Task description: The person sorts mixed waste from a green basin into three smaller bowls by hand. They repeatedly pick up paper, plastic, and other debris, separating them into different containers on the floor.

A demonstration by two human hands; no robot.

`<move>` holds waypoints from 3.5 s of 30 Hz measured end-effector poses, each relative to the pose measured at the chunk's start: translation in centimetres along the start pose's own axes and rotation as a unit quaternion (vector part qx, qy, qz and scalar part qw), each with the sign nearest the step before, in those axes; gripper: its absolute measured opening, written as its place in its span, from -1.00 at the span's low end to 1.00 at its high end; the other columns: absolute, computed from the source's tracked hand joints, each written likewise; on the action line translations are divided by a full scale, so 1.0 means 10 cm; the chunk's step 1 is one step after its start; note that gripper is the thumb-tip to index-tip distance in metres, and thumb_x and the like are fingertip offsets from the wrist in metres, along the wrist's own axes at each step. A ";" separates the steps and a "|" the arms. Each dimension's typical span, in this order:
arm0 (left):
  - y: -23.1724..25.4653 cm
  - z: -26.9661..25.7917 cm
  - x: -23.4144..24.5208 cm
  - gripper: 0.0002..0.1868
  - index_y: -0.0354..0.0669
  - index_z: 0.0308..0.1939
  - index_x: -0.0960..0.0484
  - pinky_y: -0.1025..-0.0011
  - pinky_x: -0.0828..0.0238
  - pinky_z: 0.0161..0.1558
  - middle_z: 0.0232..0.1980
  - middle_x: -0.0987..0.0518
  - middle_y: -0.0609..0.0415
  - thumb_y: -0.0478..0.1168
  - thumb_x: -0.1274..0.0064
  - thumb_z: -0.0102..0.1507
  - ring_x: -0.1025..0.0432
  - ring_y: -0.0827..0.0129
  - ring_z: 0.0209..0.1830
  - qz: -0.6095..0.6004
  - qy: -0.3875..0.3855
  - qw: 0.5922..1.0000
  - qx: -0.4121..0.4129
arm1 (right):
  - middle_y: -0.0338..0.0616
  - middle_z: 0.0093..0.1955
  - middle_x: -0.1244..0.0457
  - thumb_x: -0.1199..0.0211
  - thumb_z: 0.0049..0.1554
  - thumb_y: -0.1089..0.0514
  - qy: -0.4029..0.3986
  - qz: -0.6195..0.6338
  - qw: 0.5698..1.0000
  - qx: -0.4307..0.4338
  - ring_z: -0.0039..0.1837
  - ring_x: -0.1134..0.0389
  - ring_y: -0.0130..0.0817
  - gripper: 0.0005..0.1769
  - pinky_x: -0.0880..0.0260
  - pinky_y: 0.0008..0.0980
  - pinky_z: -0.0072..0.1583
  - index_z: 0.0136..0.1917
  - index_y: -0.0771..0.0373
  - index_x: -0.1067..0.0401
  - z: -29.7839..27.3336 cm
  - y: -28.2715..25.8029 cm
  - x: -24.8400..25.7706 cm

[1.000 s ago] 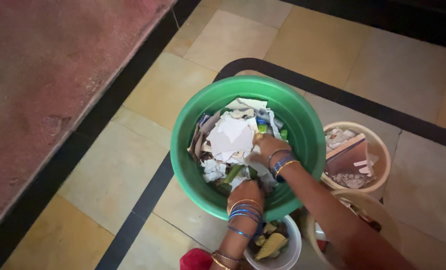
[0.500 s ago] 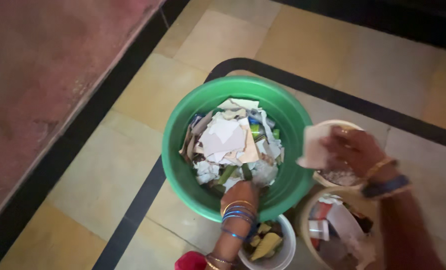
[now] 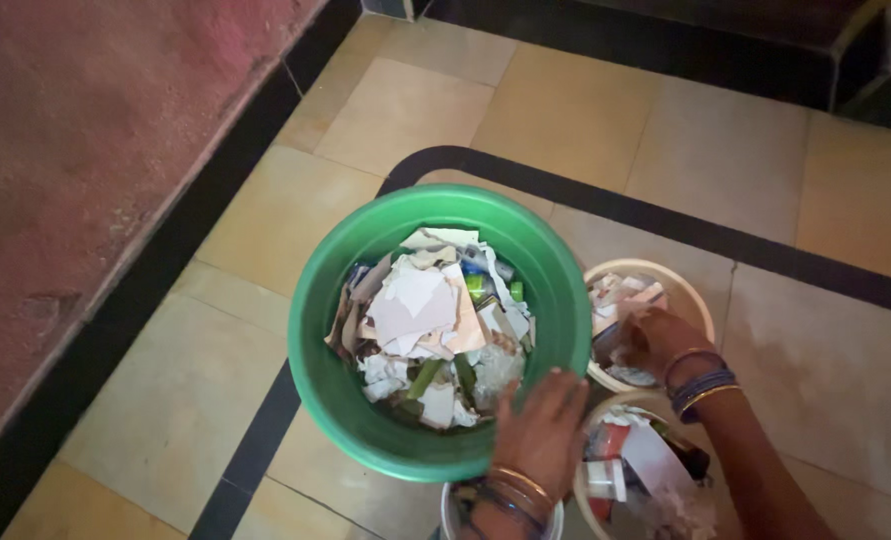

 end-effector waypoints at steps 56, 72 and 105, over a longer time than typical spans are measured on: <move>-0.19 -0.02 -0.15 -0.55 -0.35 0.18 -0.60 0.10 -0.47 0.03 -0.02 -0.58 -0.24 -0.27 -0.17 0.21 -0.49 -0.14 -0.02 -0.182 0.071 0.975 0.109 | -0.08 0.15 -0.36 -0.34 0.14 0.08 0.208 0.038 0.977 0.035 0.16 -0.41 -0.03 -0.81 -0.44 -0.10 0.18 0.04 0.03 -0.61 0.25 -0.61 0.27; -0.20 -0.06 -0.24 -0.65 -0.26 0.03 -0.64 0.04 -0.46 0.00 -0.12 -0.57 -0.19 -0.16 -0.19 0.23 -0.49 -0.13 -0.07 -0.179 0.052 0.975 0.124 | -0.11 0.25 -0.33 -0.26 0.02 0.28 0.128 -0.024 0.939 0.317 0.27 -0.27 0.07 -0.66 -0.29 -0.02 0.32 0.07 0.07 -0.62 2.00 -2.08 -0.66; -0.17 -0.01 -0.18 -0.55 -0.34 0.15 -0.62 0.09 -0.45 -0.04 -0.13 -0.57 -0.20 -0.21 -0.19 0.22 -0.48 -0.11 -0.08 -0.150 0.061 0.979 0.123 | -0.01 0.09 -0.42 -0.23 0.22 -0.15 0.021 -0.028 0.997 -0.074 0.13 -0.48 0.01 -0.67 -0.46 -0.06 0.21 0.14 -0.01 -0.57 0.26 -0.78 0.55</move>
Point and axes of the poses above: each hand's wrist, its own z-axis towards the middle knuckle, its own x-axis out of the back of the hand, y = z × x, the point moved 1 cm from there along z, towards the middle knuckle
